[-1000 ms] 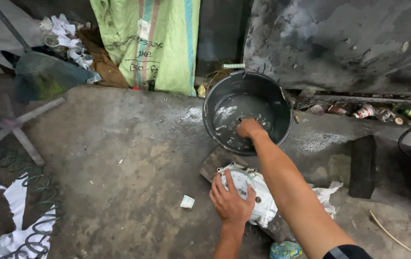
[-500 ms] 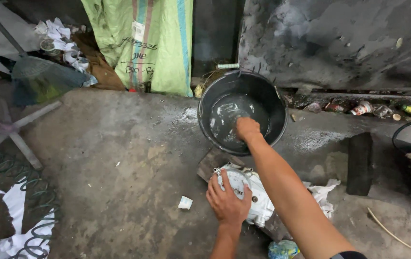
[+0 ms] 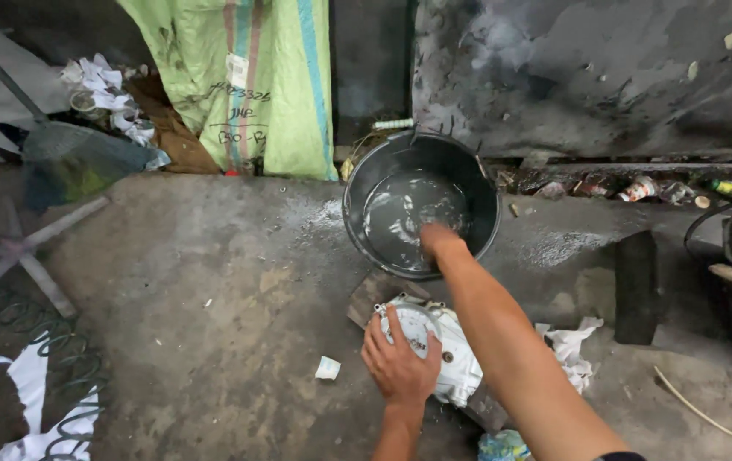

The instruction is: The person scrubs a silver metal part with a small brush while it rests on a wooden block. They dip the brush into a black bucket of water to rinse it and continue scrubbing the object's surface.

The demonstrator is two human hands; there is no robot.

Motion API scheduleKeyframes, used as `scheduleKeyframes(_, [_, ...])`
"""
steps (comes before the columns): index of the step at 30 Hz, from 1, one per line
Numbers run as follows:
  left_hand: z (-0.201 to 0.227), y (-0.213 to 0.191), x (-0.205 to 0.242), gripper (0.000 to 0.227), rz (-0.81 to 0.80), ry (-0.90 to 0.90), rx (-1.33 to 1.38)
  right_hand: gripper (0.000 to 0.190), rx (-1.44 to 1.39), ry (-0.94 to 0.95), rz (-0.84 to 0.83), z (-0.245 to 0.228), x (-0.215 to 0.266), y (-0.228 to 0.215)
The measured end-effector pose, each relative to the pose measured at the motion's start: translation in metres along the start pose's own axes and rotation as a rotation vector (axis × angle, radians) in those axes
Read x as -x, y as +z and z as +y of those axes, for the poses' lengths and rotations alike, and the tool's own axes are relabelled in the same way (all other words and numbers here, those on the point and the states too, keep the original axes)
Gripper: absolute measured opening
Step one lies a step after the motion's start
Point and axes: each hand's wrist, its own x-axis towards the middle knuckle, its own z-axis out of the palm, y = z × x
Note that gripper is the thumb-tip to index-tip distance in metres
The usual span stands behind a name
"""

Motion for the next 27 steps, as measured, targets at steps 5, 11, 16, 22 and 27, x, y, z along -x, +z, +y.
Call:
scheduleKeyframes(5, [-0.002,0.004,0.001,0.079,0.048,0.017,-0.006,0.042,-0.029,0.080,0.151,-0.026,0.039,-0.020])
scheduleKeyframes(11, [-0.006,0.013,0.006,0.078,-0.030,-0.017,-0.040,0.044,0.029,0.015,-0.032,-0.022,0.034,-0.015])
scheduleKeyframes(16, [-0.005,0.011,0.007,0.074,-0.032,-0.023,-0.052,0.039,0.057,0.099,0.100,-0.027,0.046,-0.024])
scheduleKeyframes(22, [0.001,0.008,0.002,0.076,0.055,-0.022,-0.055,0.048,0.274,-0.003,-0.012,-0.014,0.008,0.005])
scheduleKeyframes(27, [0.004,0.008,0.002,0.074,0.114,-0.023,-0.038,0.032,0.145,0.011,0.306,0.006,-0.033,0.017])
